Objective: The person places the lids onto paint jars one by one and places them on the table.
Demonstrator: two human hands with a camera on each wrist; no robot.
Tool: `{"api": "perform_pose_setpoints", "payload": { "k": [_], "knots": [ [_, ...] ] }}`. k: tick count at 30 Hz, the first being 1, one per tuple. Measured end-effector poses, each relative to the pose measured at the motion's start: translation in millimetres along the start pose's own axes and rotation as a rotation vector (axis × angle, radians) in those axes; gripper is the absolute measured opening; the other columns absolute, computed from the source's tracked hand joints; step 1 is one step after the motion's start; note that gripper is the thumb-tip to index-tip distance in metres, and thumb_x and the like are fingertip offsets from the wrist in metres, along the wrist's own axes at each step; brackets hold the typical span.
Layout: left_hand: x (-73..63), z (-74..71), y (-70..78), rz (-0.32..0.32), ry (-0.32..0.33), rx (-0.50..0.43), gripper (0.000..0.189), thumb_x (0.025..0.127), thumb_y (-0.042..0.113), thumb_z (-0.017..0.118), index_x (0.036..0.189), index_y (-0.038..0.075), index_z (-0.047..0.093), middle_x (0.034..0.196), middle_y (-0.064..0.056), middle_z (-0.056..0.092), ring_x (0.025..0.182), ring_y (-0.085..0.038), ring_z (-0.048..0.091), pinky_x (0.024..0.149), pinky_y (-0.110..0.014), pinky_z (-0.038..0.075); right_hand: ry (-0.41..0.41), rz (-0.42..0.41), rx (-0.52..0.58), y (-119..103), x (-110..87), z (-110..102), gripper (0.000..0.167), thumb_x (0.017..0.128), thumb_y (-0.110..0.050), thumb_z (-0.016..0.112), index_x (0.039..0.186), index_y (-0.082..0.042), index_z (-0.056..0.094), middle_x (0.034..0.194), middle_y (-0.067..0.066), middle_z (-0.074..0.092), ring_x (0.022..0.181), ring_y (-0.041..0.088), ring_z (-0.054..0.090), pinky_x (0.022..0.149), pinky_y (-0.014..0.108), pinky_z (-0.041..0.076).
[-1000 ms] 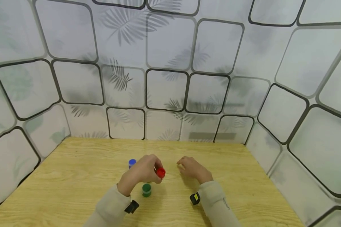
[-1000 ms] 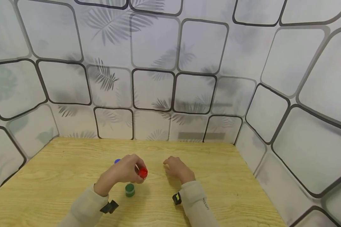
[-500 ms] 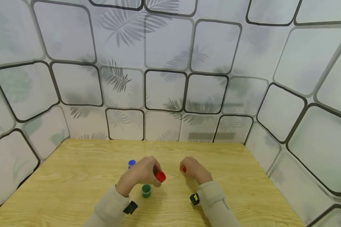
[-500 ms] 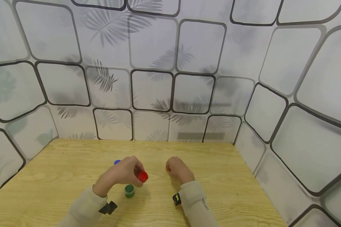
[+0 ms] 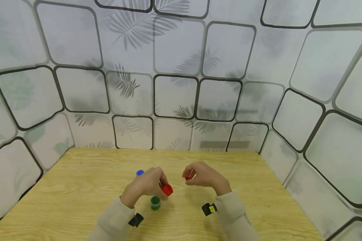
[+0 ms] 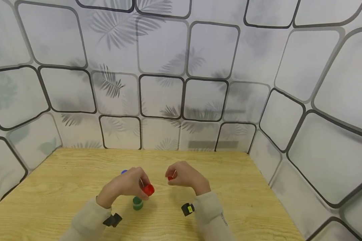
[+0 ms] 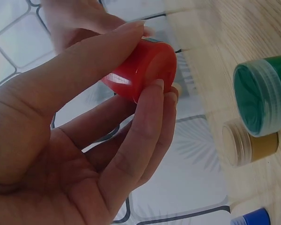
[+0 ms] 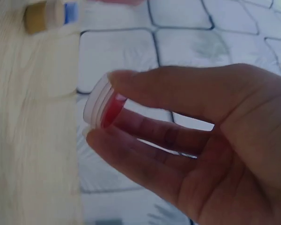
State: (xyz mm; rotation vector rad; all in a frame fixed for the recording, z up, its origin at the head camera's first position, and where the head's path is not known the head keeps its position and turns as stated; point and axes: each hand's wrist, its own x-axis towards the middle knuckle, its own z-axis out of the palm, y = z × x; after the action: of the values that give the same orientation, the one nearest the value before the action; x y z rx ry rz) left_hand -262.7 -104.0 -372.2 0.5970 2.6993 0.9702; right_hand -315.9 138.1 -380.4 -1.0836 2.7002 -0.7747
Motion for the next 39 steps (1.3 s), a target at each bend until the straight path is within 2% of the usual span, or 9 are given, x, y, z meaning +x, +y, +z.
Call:
{"api": "perform_pose_setpoints", "payload": {
  "k": [3,10,21,29,35,39],
  "knots": [
    [0.0,-0.3,-0.7,-0.019,0.004,0.013,0.025,0.069,0.007,0.094,0.086,0.005,0.077,0.080,-0.002,0.073,0.071,-0.015,0.066,0.065,-0.032,0.057,-0.008,-0.055,0.048,-15,-1.7,-2,0.014,0.090,-0.012,0.079,0.104,-0.010,0.076,0.101,0.006,0.076,0.089,0.017,0.073,0.078,0.023,0.058],
    [0.4,-2.5,1.6,-0.004,0.027,0.014,0.025,0.067,0.008,0.095,0.083,0.004,0.076,0.076,-0.001,0.071,0.067,-0.015,0.064,0.063,-0.031,0.057,-0.017,-0.127,0.124,-35,-2.1,-4,0.015,0.090,-0.010,0.079,0.104,-0.008,0.076,0.102,0.007,0.075,0.092,0.015,0.074,0.077,0.020,0.059],
    [1.7,-2.7,3.3,0.040,0.033,0.001,0.021,0.069,0.012,0.096,0.077,0.008,0.077,0.071,0.002,0.071,0.063,-0.012,0.064,0.060,-0.028,0.056,-0.051,-0.132,0.216,-39,1.3,4,0.014,0.090,-0.005,0.078,0.104,-0.005,0.075,0.104,0.010,0.076,0.095,0.017,0.075,0.079,0.020,0.060],
    [1.7,-3.3,3.8,0.031,0.041,-0.015,0.021,0.070,0.012,0.096,0.078,0.008,0.077,0.071,0.003,0.072,0.063,-0.011,0.064,0.060,-0.028,0.056,-0.047,-0.146,0.238,-39,2.6,7,0.015,0.091,-0.005,0.078,0.105,-0.006,0.075,0.103,0.008,0.075,0.096,0.016,0.075,0.080,0.020,0.060],
    [1.5,-3.8,1.5,0.054,0.041,-0.019,0.019,0.069,0.008,0.095,0.077,0.010,0.078,0.070,0.004,0.072,0.063,-0.011,0.064,0.060,-0.027,0.055,-0.064,-0.148,0.268,-40,5.1,11,0.017,0.091,-0.007,0.077,0.108,-0.005,0.074,0.107,0.009,0.075,0.097,0.014,0.075,0.082,0.022,0.060],
    [1.4,-4.3,0.7,0.062,0.040,-0.020,0.018,0.070,0.009,0.095,0.078,0.010,0.078,0.070,0.004,0.072,0.063,-0.011,0.064,0.060,-0.027,0.055,-0.059,-0.142,0.243,-41,5.8,12,0.015,0.092,-0.009,0.077,0.107,-0.007,0.074,0.105,0.008,0.075,0.093,0.011,0.074,0.081,0.021,0.060]
  ]
}}
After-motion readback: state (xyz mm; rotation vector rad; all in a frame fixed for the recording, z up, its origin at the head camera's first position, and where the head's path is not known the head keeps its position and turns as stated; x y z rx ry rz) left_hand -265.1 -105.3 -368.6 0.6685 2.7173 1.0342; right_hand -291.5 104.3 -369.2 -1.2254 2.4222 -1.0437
